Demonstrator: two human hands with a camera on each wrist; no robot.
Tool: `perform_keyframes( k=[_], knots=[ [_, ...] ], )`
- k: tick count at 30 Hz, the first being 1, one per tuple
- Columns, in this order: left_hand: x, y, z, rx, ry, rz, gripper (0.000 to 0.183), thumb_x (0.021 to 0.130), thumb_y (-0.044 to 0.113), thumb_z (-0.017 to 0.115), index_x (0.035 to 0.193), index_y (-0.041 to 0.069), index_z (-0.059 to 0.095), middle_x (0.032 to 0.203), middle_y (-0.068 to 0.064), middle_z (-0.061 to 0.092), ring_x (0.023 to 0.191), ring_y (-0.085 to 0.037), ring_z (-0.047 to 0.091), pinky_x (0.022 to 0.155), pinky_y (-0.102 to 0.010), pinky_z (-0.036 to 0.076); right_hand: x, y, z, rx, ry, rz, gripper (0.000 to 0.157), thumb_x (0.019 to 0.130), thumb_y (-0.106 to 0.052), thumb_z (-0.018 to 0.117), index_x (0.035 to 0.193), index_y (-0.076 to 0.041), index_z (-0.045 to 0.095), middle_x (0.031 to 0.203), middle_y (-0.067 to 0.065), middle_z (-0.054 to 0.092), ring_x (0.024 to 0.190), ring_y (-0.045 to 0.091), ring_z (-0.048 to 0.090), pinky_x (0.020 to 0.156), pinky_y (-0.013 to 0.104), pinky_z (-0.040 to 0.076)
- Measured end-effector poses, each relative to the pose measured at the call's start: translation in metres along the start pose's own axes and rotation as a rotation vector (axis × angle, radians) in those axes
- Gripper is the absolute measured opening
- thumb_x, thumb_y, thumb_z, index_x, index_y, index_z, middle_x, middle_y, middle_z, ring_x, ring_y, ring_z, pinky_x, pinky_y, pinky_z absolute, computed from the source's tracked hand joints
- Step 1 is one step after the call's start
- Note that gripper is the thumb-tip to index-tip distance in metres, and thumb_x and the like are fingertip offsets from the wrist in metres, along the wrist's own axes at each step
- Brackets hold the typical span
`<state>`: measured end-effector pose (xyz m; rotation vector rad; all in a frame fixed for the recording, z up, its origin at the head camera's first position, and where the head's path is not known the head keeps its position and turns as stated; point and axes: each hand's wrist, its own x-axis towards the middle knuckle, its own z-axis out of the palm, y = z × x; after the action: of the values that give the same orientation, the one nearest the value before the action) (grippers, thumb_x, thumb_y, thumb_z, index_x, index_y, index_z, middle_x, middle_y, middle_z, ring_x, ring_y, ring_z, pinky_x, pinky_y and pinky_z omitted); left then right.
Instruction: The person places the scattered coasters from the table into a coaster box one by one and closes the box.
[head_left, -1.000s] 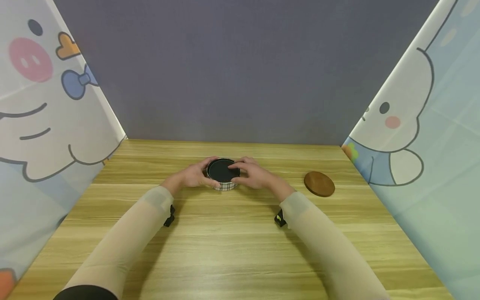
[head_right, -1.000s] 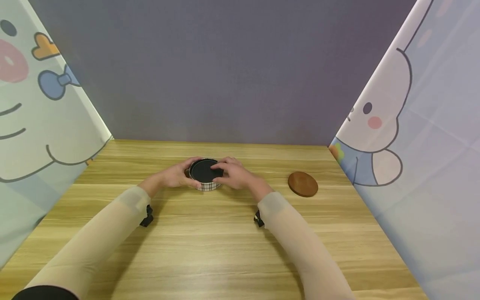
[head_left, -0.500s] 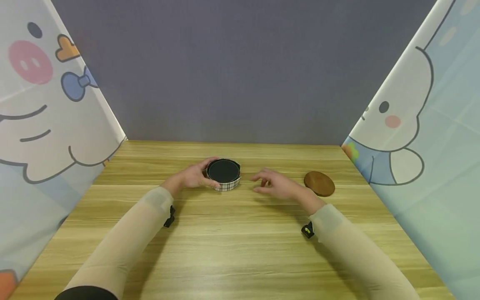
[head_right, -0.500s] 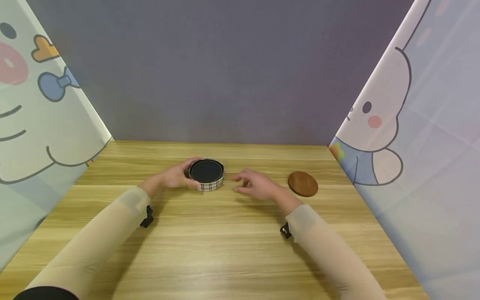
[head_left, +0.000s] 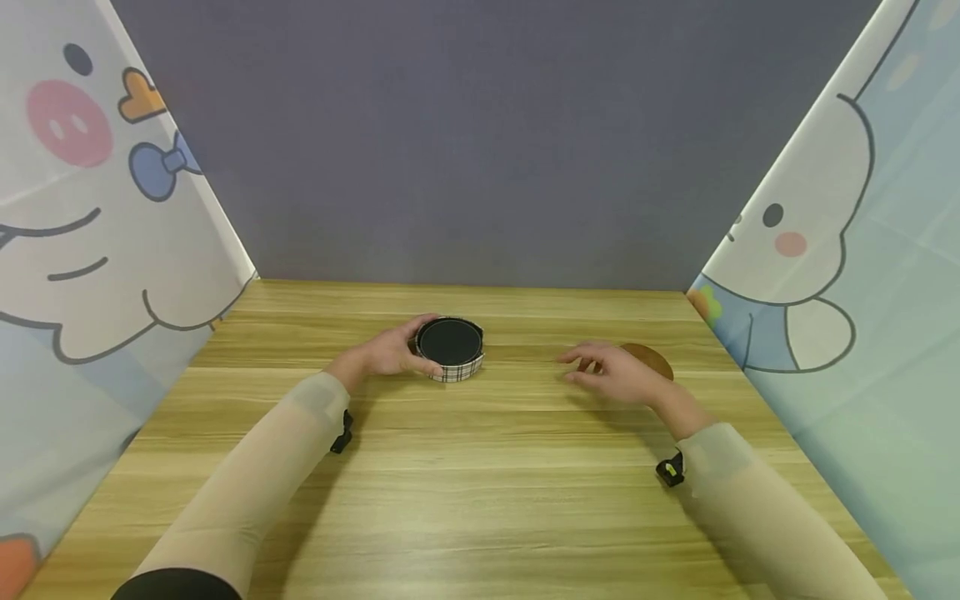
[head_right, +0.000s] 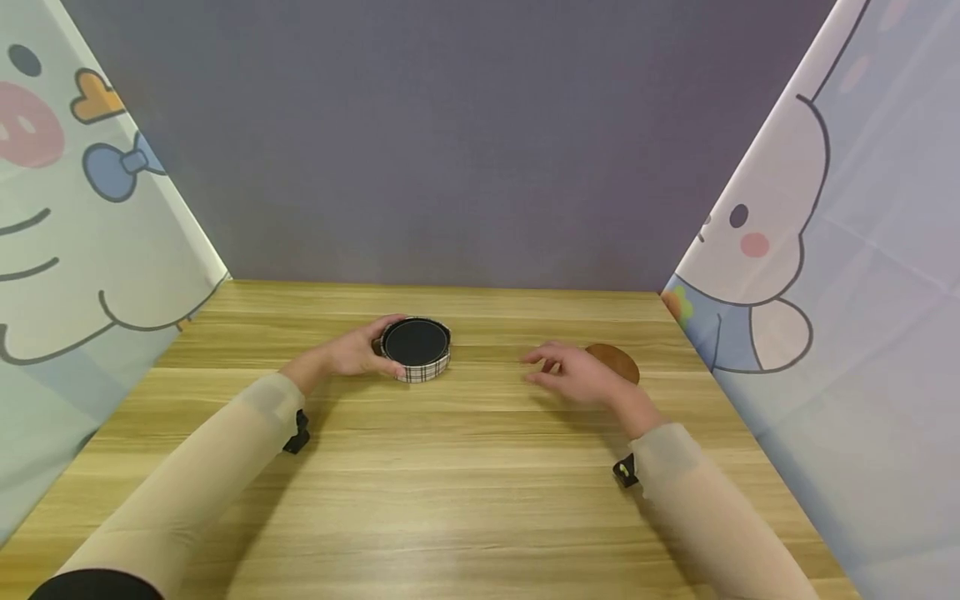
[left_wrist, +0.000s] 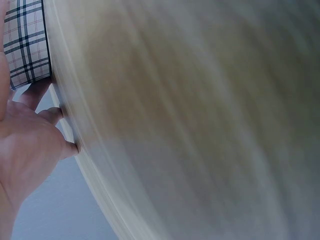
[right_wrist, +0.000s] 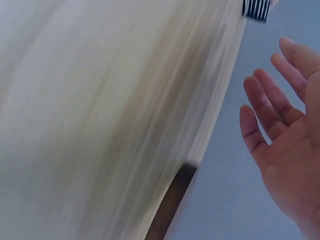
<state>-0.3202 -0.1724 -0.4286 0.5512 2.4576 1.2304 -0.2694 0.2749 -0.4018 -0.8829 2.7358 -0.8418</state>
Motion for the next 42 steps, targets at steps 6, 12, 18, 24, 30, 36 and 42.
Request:
perform_keyframes(
  k=[6, 12, 18, 24, 30, 36, 42],
  knots=[
    [0.0, 0.001, -0.001, 0.017, 0.002, -0.006, 0.12, 0.085, 0.039, 0.098, 0.176, 0.024, 0.022, 0.169, -0.021, 0.047, 0.153, -0.043, 0.05, 0.129, -0.064, 0.033, -0.018, 0.028, -0.014, -0.042, 0.08, 0.029, 0.033, 0.109, -0.017, 0.07, 0.14, -0.008, 0.073, 0.113, 0.007, 0.072, 0.089, 0.011, 0.063, 0.074, 0.029, 0.052],
    [-0.001, 0.002, -0.002, 0.01, 0.005, -0.012, 0.119, 0.084, 0.04, 0.098, 0.176, 0.027, 0.023, 0.169, -0.02, 0.047, 0.151, -0.043, 0.053, 0.128, -0.064, 0.035, -0.035, 0.047, -0.028, -0.056, 0.121, 0.053, 0.034, 0.111, -0.016, 0.068, 0.142, -0.004, 0.071, 0.129, 0.017, 0.071, 0.106, 0.026, 0.07, 0.089, 0.04, 0.057],
    [-0.001, 0.003, -0.002, 0.013, 0.001, -0.011, 0.119, 0.085, 0.041, 0.098, 0.176, 0.027, 0.022, 0.169, -0.02, 0.048, 0.151, -0.043, 0.052, 0.128, -0.064, 0.034, -0.048, 0.07, -0.038, -0.123, 0.175, 0.018, 0.031, 0.108, -0.009, 0.068, 0.138, -0.003, 0.073, 0.143, 0.026, 0.067, 0.135, 0.051, 0.057, 0.11, 0.066, 0.042],
    [-0.001, 0.004, -0.002, 0.021, 0.01, -0.004, 0.119, 0.085, 0.039, 0.098, 0.176, 0.025, 0.024, 0.167, -0.02, 0.049, 0.151, -0.043, 0.052, 0.129, -0.064, 0.033, -0.054, 0.083, -0.047, -0.197, 0.147, 0.057, 0.034, 0.107, -0.004, 0.068, 0.14, -0.004, 0.073, 0.155, 0.043, 0.05, 0.14, 0.068, 0.044, 0.111, 0.082, 0.031],
    [-0.002, 0.004, -0.001, 0.017, 0.009, -0.007, 0.119, 0.084, 0.039, 0.098, 0.176, 0.025, 0.024, 0.166, -0.02, 0.05, 0.149, -0.043, 0.054, 0.128, -0.064, 0.034, -0.054, 0.09, -0.047, -0.186, 0.069, 0.108, 0.038, 0.11, -0.009, 0.066, 0.147, -0.006, 0.069, 0.159, 0.045, 0.043, 0.145, 0.07, 0.039, 0.114, 0.083, 0.032],
    [-0.003, 0.005, 0.0, 0.009, 0.013, -0.007, 0.118, 0.084, 0.038, 0.098, 0.176, 0.025, 0.024, 0.166, -0.021, 0.05, 0.151, -0.043, 0.052, 0.129, -0.064, 0.032, -0.054, 0.091, -0.046, -0.186, 0.057, 0.12, 0.039, 0.109, -0.013, 0.068, 0.148, -0.006, 0.069, 0.157, 0.044, 0.046, 0.143, 0.068, 0.042, 0.112, 0.082, 0.036],
    [-0.003, 0.004, 0.0, 0.028, 0.016, -0.004, 0.119, 0.084, 0.04, 0.099, 0.175, 0.025, 0.025, 0.167, -0.021, 0.049, 0.153, -0.044, 0.05, 0.13, -0.065, 0.03, -0.052, 0.085, -0.045, -0.172, 0.068, 0.185, 0.042, 0.108, -0.025, 0.073, 0.147, -0.009, 0.071, 0.143, 0.036, 0.056, 0.132, 0.056, 0.051, 0.103, 0.073, 0.042]
  ],
)
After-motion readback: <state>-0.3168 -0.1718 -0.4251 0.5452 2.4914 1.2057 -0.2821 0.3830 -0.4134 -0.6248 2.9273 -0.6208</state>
